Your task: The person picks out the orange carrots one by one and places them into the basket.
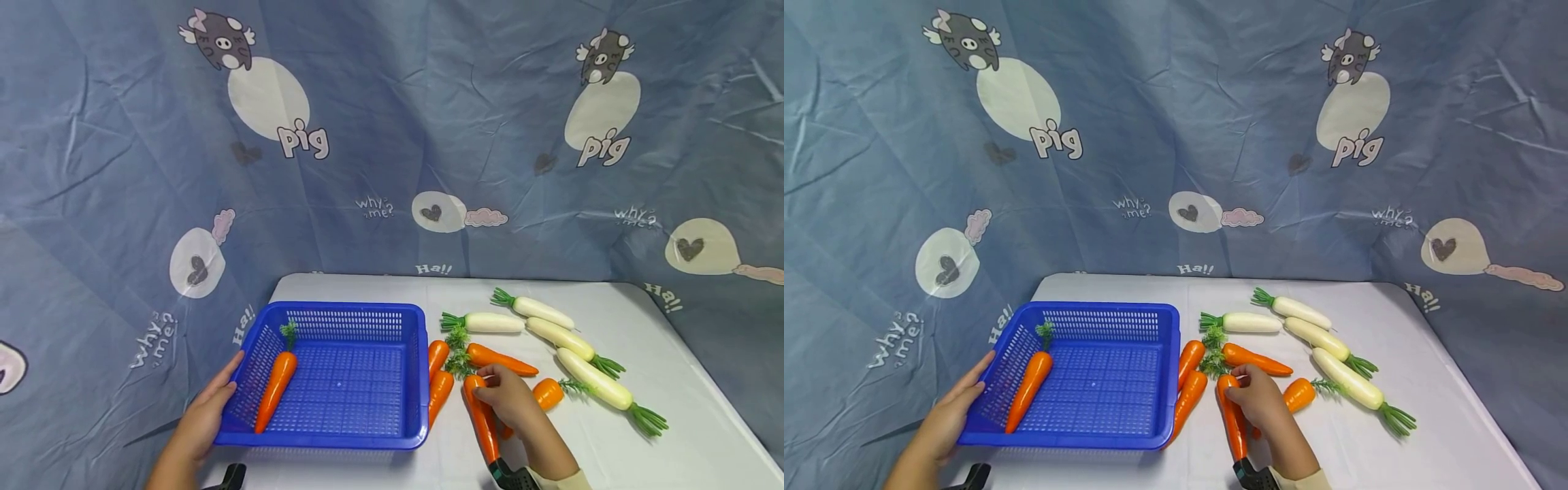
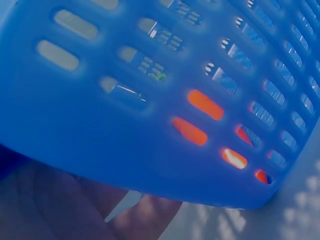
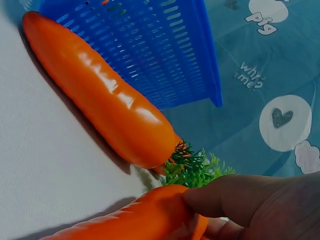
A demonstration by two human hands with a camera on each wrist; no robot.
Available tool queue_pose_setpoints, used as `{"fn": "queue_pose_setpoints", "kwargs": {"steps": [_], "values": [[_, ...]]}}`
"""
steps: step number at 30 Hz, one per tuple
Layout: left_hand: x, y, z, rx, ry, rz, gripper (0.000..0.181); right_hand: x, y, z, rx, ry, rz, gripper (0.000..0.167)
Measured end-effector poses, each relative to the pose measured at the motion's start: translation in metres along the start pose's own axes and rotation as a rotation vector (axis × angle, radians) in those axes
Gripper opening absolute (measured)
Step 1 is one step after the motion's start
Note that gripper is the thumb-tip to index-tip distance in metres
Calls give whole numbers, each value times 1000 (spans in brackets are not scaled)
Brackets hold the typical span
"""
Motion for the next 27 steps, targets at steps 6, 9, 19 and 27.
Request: {"fn": "queue_pose_setpoints", "kwargs": {"steps": [6,9,19,27], "values": [[0,1,1,0,6,-8,57,1,-1,0,1,11,-10,34],[0,0,1,6,10,-9,56,2,-2,0,-5,36,-17,35],[0,-3,-1,4,0,-7,56,3,-3,-2,-10,137,5,36],[-1,-1,-2,28,12,-11,56,4,-6,-2,-7,170,22,35]]}}
Point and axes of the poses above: each hand's wrist, its own y-axis towards the middle knuckle, its own x-axis out of the back of the hand, z = x × y, the point moved 2 cm from there along y, towards the middle knuckle, and after that the axes turned 13 degrees about -x, right-handed, at the moved point
